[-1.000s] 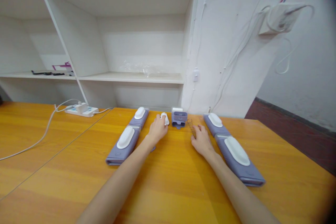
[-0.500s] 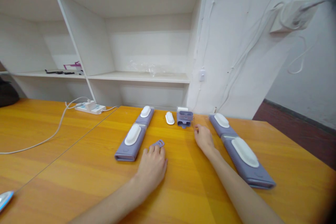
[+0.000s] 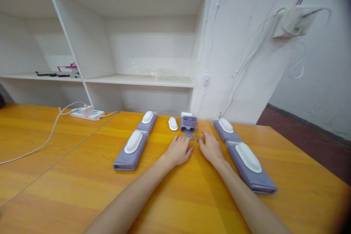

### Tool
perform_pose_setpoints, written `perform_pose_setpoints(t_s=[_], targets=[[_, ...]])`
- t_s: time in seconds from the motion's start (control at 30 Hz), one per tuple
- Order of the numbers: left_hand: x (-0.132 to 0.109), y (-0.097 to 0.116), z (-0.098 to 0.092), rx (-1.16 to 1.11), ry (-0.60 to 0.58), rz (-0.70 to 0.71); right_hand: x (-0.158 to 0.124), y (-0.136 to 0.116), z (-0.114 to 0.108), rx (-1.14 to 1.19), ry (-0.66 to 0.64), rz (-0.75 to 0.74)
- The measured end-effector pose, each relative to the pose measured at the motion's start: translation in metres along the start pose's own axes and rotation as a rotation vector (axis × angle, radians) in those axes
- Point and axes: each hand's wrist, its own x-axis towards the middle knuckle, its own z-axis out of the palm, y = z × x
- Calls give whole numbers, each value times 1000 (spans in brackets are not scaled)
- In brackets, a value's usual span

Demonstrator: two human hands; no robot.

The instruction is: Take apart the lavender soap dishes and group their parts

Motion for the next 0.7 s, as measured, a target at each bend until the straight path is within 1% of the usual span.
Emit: perform_pose_setpoints(t_s=[0.07, 0.2, 0.23, 0.3, 0.37, 0.43, 0.5, 0.6, 0.7], targets=[[6, -2, 1, 30, 53, -77, -4, 2, -2, 4, -13, -32], [19, -14, 2, 124, 214, -375, -11, 3, -5, 12, -43, -104], [22, -20, 3, 135, 236, -439, -12, 3, -5, 12, -45, -113], [30, -32, 4, 116, 231, -513, -13, 2, -5, 11, -47, -121], [37, -44, 7, 71, 188, -527, -13, 2, -5, 8, -48, -123], [43, -53, 10, 32, 146, -509, -12, 2, -4, 4, -50, -124], [47, -58, 14, 10, 131, -476, -11, 2, -4, -1, -50, -126], [50, -60, 17, -24, 123, -424, -11, 2, -3, -11, -46, -131], [47, -57, 15, -43, 133, -397, -13, 1, -6, -31, -28, -131]])
